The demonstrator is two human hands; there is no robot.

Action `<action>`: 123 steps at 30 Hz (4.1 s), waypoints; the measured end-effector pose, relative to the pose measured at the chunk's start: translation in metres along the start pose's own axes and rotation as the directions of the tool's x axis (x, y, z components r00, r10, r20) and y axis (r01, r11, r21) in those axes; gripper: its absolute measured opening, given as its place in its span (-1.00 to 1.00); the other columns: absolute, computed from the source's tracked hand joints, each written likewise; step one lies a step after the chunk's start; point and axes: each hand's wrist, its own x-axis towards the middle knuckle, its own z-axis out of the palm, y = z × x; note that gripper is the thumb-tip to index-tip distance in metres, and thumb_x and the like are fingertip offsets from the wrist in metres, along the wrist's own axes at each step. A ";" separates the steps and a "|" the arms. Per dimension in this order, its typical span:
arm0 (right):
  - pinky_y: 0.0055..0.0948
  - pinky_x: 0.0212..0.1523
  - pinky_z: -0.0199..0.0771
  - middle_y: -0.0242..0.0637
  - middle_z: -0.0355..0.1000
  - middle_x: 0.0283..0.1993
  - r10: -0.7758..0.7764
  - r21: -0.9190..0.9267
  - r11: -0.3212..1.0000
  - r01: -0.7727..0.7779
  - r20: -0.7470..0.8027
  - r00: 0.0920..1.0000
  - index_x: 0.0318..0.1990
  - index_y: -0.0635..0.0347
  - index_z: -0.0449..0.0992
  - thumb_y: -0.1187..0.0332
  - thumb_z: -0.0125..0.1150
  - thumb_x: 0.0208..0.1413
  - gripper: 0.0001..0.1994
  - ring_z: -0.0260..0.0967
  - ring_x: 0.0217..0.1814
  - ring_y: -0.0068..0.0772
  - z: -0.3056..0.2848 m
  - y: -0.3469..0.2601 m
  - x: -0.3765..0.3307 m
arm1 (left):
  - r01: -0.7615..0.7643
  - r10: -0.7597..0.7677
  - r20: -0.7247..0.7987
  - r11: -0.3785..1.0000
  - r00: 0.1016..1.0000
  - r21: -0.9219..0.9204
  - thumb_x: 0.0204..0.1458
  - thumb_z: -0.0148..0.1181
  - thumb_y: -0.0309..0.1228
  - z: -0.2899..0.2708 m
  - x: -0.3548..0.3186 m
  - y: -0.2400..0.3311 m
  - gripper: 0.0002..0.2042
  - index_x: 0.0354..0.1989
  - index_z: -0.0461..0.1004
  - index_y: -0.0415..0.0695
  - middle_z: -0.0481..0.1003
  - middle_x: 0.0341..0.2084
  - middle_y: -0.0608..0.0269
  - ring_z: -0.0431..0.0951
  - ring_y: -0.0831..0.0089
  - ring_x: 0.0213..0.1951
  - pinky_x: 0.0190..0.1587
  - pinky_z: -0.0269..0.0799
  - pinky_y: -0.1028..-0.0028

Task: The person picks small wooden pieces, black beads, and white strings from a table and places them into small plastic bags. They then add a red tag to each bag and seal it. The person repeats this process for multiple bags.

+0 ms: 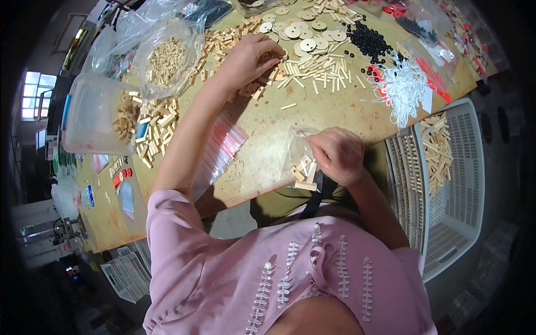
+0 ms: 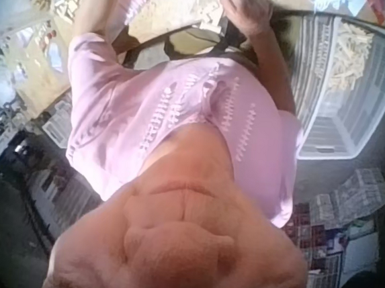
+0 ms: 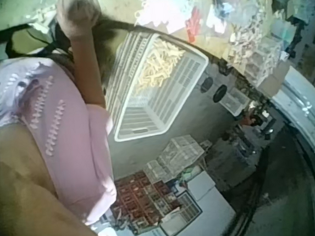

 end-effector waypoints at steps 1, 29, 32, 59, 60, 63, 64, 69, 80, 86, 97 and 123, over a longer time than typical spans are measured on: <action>-0.30 -0.48 0.46 -0.37 0.45 -0.39 0.008 0.007 1.000 -0.008 0.013 1.000 -0.07 0.07 0.46 0.61 0.48 -0.17 -0.53 0.50 -0.44 -0.26 -0.001 0.000 0.001 | 0.008 -0.008 -0.010 1.000 1.000 -0.003 0.14 0.34 -0.39 0.002 0.001 0.003 -0.84 -0.13 0.59 -0.09 0.56 -0.19 0.16 0.55 0.15 -0.08 -0.02 0.49 0.25; -0.30 -0.51 0.42 -0.38 0.45 -0.44 0.025 -0.027 0.999 -0.024 0.050 0.998 -0.07 0.02 0.43 0.57 0.47 -0.13 -0.55 0.47 -0.47 -0.24 -0.003 0.001 0.002 | 0.693 -0.720 -0.066 0.685 0.691 -0.222 0.34 0.17 -0.19 -0.047 -0.035 -0.020 -0.71 -0.14 0.68 -0.16 0.61 -0.42 0.29 0.59 0.57 -0.32 -0.25 0.45 0.51; -0.29 -0.51 0.43 -0.37 0.44 -0.44 0.026 -0.024 0.999 -0.025 0.058 0.998 -0.10 0.03 0.44 0.58 0.46 -0.14 -0.56 0.48 -0.47 -0.24 -0.003 0.001 0.002 | 0.528 -0.518 -0.147 0.848 0.843 0.038 0.26 0.22 -0.20 -0.038 -0.031 -0.030 -0.75 -0.12 0.68 -0.10 0.66 -0.35 0.14 0.65 0.26 -0.29 -0.17 0.52 0.29; -0.24 -0.40 0.48 -0.28 0.49 -0.42 0.166 0.010 0.986 -0.167 0.080 0.983 -0.29 0.12 0.60 0.49 0.41 -0.02 -0.86 0.51 -0.38 -0.17 -0.013 -0.009 0.009 | 0.434 -0.595 -0.031 0.619 0.803 -0.654 0.23 0.34 -0.20 -0.047 -0.060 -0.044 -0.77 -0.07 0.62 -0.05 0.63 -0.32 0.46 0.56 0.66 -0.29 -0.28 0.39 0.57; -0.23 -0.40 0.49 -0.25 0.51 -0.41 0.159 0.033 0.986 -0.162 0.077 0.984 -0.28 0.13 0.60 0.49 0.40 0.00 -0.88 0.51 -0.38 -0.16 -0.012 -0.007 0.010 | 0.415 -0.593 -0.049 0.618 0.804 -0.667 0.22 0.34 -0.17 -0.049 -0.072 -0.045 -0.77 -0.11 0.62 -0.04 0.60 -0.37 0.49 0.53 0.67 -0.32 -0.30 0.36 0.58; -0.32 -0.35 0.55 -0.18 0.55 -0.36 0.278 0.138 0.945 -0.295 0.134 0.951 -0.25 0.20 0.60 0.47 0.37 0.11 -0.92 0.55 -0.36 -0.13 -0.014 -0.006 0.012 | 0.464 -0.633 -0.011 0.580 0.774 -0.669 0.24 0.31 -0.12 -0.055 -0.092 -0.025 -0.74 -0.13 0.58 -0.05 0.57 -0.40 0.47 0.46 0.69 -0.37 -0.30 0.30 0.58; -0.35 -0.33 0.56 -0.19 0.56 -0.35 0.356 0.175 0.906 -0.385 0.174 0.918 -0.23 0.21 0.61 0.45 0.36 0.13 -0.92 0.57 -0.35 -0.18 -0.015 -0.006 0.014 | 0.494 -0.652 0.005 0.569 0.758 -0.657 0.24 0.31 -0.12 -0.060 -0.094 -0.013 -0.72 -0.11 0.58 -0.07 0.57 -0.41 0.45 0.46 0.69 -0.37 -0.29 0.30 0.59; -0.57 -0.23 0.53 -0.35 0.60 -0.31 0.543 0.295 0.710 -0.640 0.349 0.764 -0.14 0.27 0.61 0.45 0.28 0.27 -0.90 0.54 -0.28 -0.62 -0.019 -0.007 0.017 | 0.485 -0.661 0.044 0.503 0.749 -0.715 0.40 0.08 -0.14 -0.072 -0.117 0.029 -0.69 -0.05 0.56 -0.14 0.64 -0.32 0.37 0.50 0.67 -0.35 -0.27 0.37 0.59; -0.58 -0.19 0.50 -0.42 0.59 -0.33 0.575 0.330 0.612 -0.719 0.438 0.691 -0.13 0.28 0.60 0.44 0.30 0.23 -0.87 0.46 -0.26 -0.71 -0.025 -0.001 0.020 | 0.585 -0.700 0.194 0.376 0.687 -0.719 0.41 0.06 -0.19 -0.068 -0.159 0.045 -0.74 0.03 0.52 -0.10 0.65 -0.21 0.34 0.51 0.71 -0.30 -0.19 0.37 0.65; -0.57 -0.22 0.48 -0.41 0.58 -0.33 0.564 0.331 0.636 -0.697 0.417 0.713 -0.15 0.29 0.60 0.43 0.31 0.23 -0.88 0.43 -0.29 -0.70 -0.022 0.001 0.016 | 0.504 -0.615 -0.155 0.745 0.774 -0.438 0.31 0.23 -0.30 -0.058 -0.153 0.027 -0.70 0.14 0.50 -0.12 0.62 -0.02 0.27 0.58 0.52 -0.09 -0.09 0.49 0.45; -0.69 -0.22 0.42 -0.50 0.55 -0.23 0.547 0.525 0.498 -0.690 0.427 0.720 -0.07 0.25 0.59 0.46 0.26 0.32 -0.89 0.47 -0.19 -0.73 -0.028 -0.007 0.015 | 0.496 -0.550 0.077 0.672 0.832 -0.550 0.05 0.49 -0.23 -0.020 -0.131 0.181 -0.49 0.13 0.52 -0.21 0.64 -0.15 0.10 0.63 0.40 -0.22 -0.17 0.58 0.43; -0.48 0.01 0.51 -0.28 0.52 -0.18 0.484 0.702 0.199 -0.684 0.537 0.691 -0.12 0.36 0.57 0.59 0.18 0.29 -0.92 0.51 -0.13 -0.49 -0.080 -0.029 0.022 | 0.483 -0.344 0.397 0.216 0.851 -0.848 0.27 0.27 -0.41 -0.017 -0.148 0.230 -0.78 0.02 0.58 -0.23 0.65 -0.28 0.35 0.56 0.68 -0.21 -0.14 0.50 0.55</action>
